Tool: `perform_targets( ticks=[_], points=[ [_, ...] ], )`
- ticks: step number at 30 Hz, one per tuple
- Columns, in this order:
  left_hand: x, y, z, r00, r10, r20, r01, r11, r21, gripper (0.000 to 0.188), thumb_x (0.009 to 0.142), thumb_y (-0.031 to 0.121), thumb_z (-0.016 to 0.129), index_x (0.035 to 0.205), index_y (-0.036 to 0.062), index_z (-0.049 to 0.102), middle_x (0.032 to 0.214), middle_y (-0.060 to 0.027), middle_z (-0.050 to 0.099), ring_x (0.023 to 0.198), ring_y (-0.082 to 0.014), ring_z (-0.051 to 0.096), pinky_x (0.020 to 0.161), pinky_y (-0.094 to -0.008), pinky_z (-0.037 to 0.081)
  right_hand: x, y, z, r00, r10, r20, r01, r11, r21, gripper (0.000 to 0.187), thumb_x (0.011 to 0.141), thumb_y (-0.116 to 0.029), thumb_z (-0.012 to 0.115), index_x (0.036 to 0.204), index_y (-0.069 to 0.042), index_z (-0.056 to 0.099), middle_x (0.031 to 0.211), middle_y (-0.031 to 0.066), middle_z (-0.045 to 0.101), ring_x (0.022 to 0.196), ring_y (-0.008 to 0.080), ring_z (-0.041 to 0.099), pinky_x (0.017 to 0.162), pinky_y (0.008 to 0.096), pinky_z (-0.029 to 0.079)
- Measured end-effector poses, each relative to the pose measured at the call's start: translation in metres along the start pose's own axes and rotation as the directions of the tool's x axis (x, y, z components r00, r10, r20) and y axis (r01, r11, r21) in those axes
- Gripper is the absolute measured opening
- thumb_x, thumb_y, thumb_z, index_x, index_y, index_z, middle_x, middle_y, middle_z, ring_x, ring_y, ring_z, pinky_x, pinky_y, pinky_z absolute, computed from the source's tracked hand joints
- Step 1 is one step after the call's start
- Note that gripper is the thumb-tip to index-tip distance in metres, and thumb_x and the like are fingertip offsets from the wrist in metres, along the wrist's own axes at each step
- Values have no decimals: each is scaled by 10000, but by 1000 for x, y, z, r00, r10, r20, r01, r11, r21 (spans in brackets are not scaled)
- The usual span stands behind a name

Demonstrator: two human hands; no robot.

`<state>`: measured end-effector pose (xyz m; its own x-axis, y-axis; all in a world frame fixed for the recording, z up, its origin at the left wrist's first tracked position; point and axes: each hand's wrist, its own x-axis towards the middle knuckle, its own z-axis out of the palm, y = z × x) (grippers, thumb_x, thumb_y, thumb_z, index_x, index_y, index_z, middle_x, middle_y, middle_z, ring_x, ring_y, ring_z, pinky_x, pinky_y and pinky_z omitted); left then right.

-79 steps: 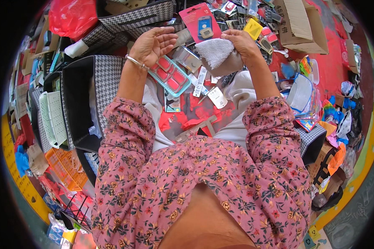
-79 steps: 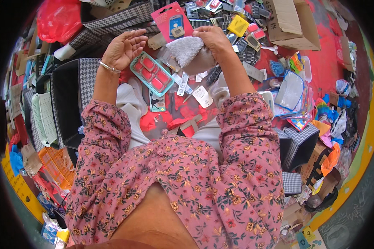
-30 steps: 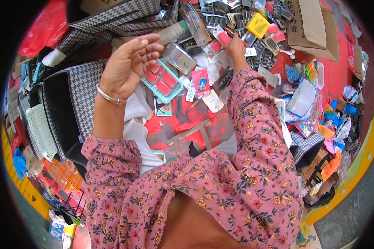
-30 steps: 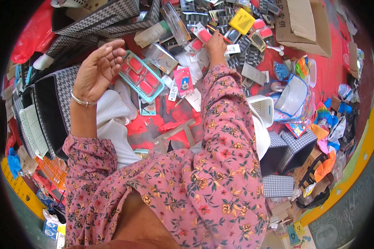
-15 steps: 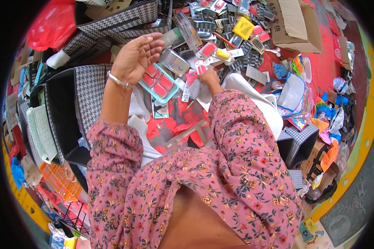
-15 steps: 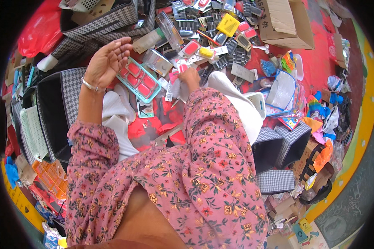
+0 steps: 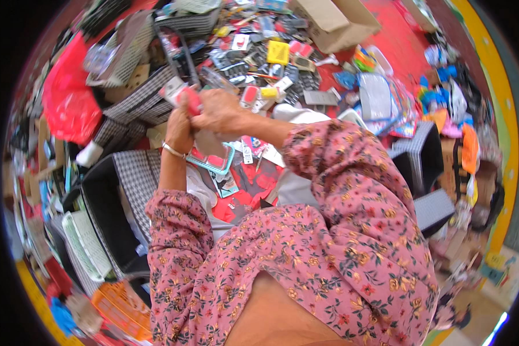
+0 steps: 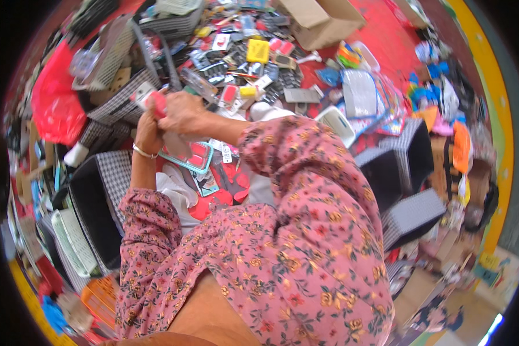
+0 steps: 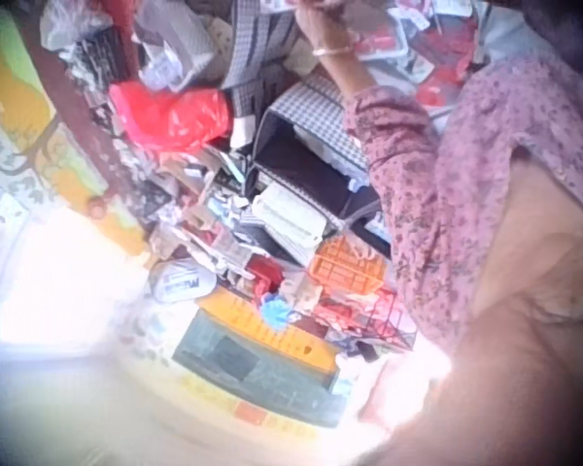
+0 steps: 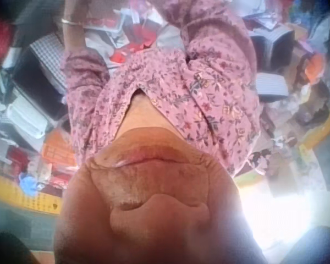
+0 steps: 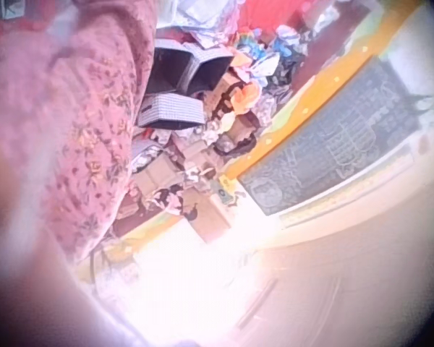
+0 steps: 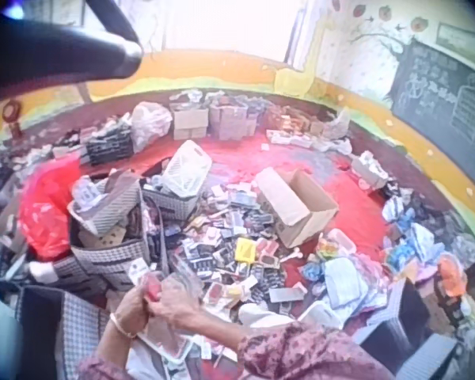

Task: The person sorts through a pile of small packaged electronic components, picking them up individually, wiping some with a cloth, and placing them into different plastic baskets and boxes.

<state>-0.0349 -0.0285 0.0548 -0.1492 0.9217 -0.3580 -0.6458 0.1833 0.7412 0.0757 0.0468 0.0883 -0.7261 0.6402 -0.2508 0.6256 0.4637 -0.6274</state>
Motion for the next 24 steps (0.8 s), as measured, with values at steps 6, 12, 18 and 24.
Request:
perform_targets(
  ticks=[6, 12, 18, 24],
  points=[
    [6, -16, -32, 993, -36, -108, 15, 981, -194, 513, 894, 438, 349, 1206, 37, 417, 1124, -117, 517, 1034, -233, 496, 925, -365, 374, -13, 10, 46, 900, -84, -427, 210, 943, 259, 370, 755, -387, 515, 834, -39, 610, 851, 181, 574, 741, 343, 573, 726, 443, 440],
    [-25, -3, -46, 992, -39, -123, 12, 978, -207, 449, 877, 454, 362, 1137, 102, 462, 1138, -80, 515, 1056, -234, 485, 936, -383, 370, 1, -26, 38, 637, -328, -698, 496, 867, 45, 202, 721, -290, 575, 761, -93, 586, 809, 74, 542, 779, 224, 568, 544, 323, 478],
    [-40, -36, -19, 929, 116, -350, -165, 980, -115, 308, 879, 382, 422, 1021, 128, 522, 965, -14, 581, 867, -146, 571, 722, -284, 476, 2, -5, 57, 623, -517, -588, 607, 793, -54, 123, 740, -173, 561, 698, -65, 523, 682, 95, 499, 615, 241, 536, 466, 340, 424],
    [-80, -90, 12, 809, -461, -364, 360, 879, -313, 368, 873, 421, 405, 974, 96, 544, 865, -75, 609, 760, -164, 600, 554, -361, 529, -13, 36, 86, 849, -455, -269, 468, 883, -18, 84, 765, -142, 471, 803, -67, 475, 757, 117, 521, 662, 298, 554, 530, 406, 453]
  ],
)
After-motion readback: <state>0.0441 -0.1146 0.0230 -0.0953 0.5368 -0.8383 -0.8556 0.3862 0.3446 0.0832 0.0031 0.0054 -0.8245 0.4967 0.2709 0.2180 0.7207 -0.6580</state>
